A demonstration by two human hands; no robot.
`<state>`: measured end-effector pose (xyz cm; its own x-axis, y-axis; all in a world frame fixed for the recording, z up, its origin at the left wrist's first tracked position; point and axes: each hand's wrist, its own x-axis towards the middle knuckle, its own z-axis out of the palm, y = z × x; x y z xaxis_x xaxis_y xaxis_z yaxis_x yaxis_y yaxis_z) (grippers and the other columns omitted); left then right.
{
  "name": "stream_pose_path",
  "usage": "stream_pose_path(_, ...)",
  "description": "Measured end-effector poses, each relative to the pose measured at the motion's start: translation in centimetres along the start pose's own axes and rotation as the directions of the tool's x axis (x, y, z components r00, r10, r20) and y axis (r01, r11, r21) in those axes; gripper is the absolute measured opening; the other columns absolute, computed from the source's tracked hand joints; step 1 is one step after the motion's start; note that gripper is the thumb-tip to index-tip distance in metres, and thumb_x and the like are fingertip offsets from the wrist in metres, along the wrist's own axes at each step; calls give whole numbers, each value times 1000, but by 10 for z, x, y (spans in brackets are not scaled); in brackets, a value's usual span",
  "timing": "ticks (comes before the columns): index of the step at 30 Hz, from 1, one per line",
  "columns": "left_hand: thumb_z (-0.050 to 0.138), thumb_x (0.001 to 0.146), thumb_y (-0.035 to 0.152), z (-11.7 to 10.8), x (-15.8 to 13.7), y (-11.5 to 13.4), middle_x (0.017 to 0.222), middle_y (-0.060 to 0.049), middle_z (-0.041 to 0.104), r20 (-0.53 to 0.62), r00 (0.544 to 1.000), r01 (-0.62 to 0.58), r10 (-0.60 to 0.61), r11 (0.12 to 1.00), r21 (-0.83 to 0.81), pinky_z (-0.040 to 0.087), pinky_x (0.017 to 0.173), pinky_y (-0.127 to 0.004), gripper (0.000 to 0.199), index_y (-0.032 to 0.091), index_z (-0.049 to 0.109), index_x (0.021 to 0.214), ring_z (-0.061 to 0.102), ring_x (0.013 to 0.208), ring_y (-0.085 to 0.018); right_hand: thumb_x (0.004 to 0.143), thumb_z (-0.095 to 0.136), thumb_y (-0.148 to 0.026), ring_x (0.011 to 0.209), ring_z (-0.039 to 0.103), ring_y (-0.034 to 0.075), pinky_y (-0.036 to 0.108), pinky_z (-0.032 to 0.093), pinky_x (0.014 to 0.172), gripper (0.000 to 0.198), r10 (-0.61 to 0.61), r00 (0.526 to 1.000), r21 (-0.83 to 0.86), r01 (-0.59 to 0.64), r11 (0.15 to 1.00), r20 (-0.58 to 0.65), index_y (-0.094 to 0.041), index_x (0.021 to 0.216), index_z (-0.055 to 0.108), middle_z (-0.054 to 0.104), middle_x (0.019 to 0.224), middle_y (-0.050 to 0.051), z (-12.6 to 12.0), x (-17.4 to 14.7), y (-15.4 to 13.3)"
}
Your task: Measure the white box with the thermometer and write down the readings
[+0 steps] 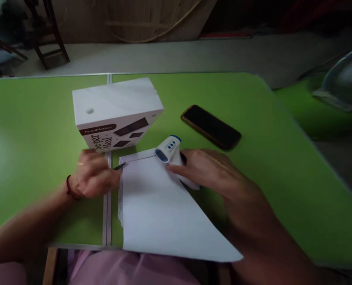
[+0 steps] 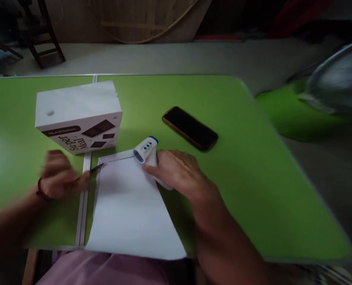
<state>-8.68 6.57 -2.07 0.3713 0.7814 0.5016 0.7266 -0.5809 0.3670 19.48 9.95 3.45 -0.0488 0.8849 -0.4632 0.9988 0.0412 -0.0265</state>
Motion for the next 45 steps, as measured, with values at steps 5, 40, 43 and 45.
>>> stream_pose_path(5,54,92,26,-12,7,45,77,-9,66,495,863,-145,-104,887,439,46,52,-29,15,13,63,91,64,60,-20,88,61,-39,67,65,23,31,38,57,25,-11,1000,-18,11,1000,-15,-17,81,69,71,77,12,-2,2,0)
stream_pose_path(40,57,89,72,23,-15,75,162,-13,35,555,741,-226,379,918,-325,27,121,-63,76,29,45,151,28,151,-41,92,58,-26,64,67,16,29,53,63,14,-340,590,295,724,623,-732,-18,92,69,73,76,4,37,11,-1)
stream_pose_path(43,60,84,77,25,-18,80,165,-10,29,629,683,-259,372,928,-268,15,121,-71,80,35,46,151,16,154,-45,92,55,-35,70,67,17,31,56,66,24,-196,759,633,633,446,-621,-20,95,74,72,77,3,33,2,-10)
stream_pose_path(45,62,84,76,27,-20,81,166,-12,28,651,676,-254,344,939,-232,11,119,-75,80,34,48,150,14,154,-48,90,55,-37,70,66,17,31,55,64,28,-176,824,769,566,297,-539,-20,96,76,71,76,4,36,0,-21)
